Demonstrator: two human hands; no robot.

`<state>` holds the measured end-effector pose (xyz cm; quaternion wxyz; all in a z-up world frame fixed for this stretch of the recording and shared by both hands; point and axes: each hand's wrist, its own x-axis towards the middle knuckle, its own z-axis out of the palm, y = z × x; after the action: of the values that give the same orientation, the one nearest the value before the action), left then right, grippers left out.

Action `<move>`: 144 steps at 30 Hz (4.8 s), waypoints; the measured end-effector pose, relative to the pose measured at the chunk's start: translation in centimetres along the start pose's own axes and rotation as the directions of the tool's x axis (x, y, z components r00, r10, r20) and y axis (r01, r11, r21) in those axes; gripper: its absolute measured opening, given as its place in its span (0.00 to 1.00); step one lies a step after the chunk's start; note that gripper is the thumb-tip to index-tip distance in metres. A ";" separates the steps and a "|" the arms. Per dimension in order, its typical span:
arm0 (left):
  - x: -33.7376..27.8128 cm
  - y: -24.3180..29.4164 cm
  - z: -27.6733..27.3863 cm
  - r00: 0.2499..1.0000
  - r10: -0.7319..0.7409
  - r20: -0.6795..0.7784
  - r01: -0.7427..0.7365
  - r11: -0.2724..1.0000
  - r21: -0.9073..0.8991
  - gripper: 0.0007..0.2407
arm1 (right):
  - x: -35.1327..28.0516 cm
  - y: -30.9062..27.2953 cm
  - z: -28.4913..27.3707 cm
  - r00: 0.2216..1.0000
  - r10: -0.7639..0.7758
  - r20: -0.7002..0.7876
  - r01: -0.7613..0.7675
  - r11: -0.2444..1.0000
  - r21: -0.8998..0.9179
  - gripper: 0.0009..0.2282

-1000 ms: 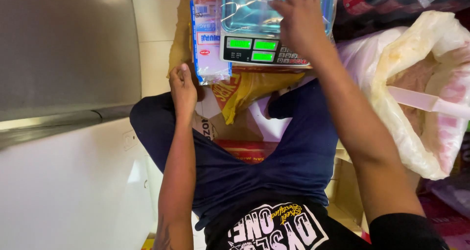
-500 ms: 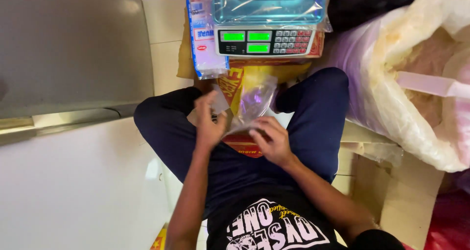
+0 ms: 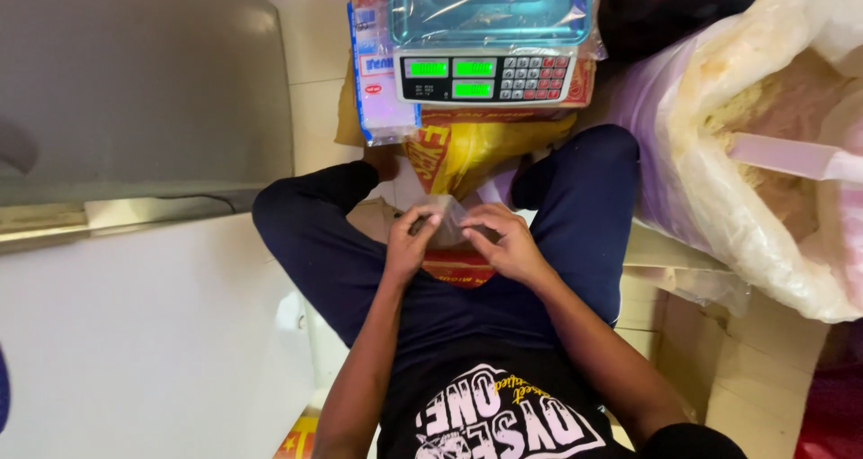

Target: The person is portioning sugar from a large bulk sack into smaller plastic bags using a scoop and a digital scale.

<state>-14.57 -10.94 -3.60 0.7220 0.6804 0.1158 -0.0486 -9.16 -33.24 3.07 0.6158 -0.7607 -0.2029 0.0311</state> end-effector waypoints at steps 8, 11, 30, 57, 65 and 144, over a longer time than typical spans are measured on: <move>0.2 2.5 0.2 0.994 0.020 -0.112 -0.026 0.998 -0.055 0.06 | 18.1 -3.6 -10.1 0.913 -0.390 -0.122 0.258 0.781 -0.570 0.11; 0.3 2.9 0.4 0.988 0.011 -0.153 -0.022 0.997 -0.075 0.07 | 24.2 -2.7 -11.6 0.934 -0.355 -0.037 0.254 0.734 -0.630 0.21; 1.0 3.5 0.5 0.988 0.009 -0.155 -0.028 0.992 -0.123 0.07 | 27.6 -1.9 -9.8 0.939 -0.319 0.126 0.266 0.444 -0.856 0.23; 0.8 0.8 0.5 0.994 0.056 -0.094 -0.049 0.997 0.067 0.08 | 7.9 2.3 -7.2 0.931 -0.196 -0.309 0.083 0.935 -0.344 0.12; 0.4 0.5 0.6 0.984 -0.039 -0.173 0.048 0.998 0.048 0.08 | 8.0 2.3 -6.4 0.963 -0.068 -0.261 0.009 0.976 -0.218 0.02; 1.7 4.3 1.7 0.995 -0.026 -0.098 0.020 0.998 -0.062 0.08 | 25.4 -3.9 -13.3 0.942 -0.334 -0.018 0.254 0.749 -0.612 0.02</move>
<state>-11.78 -12.15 0.27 0.7351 0.6583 0.1609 -0.0195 16.97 -36.12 15.11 0.3508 -0.8751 -0.2802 -0.1805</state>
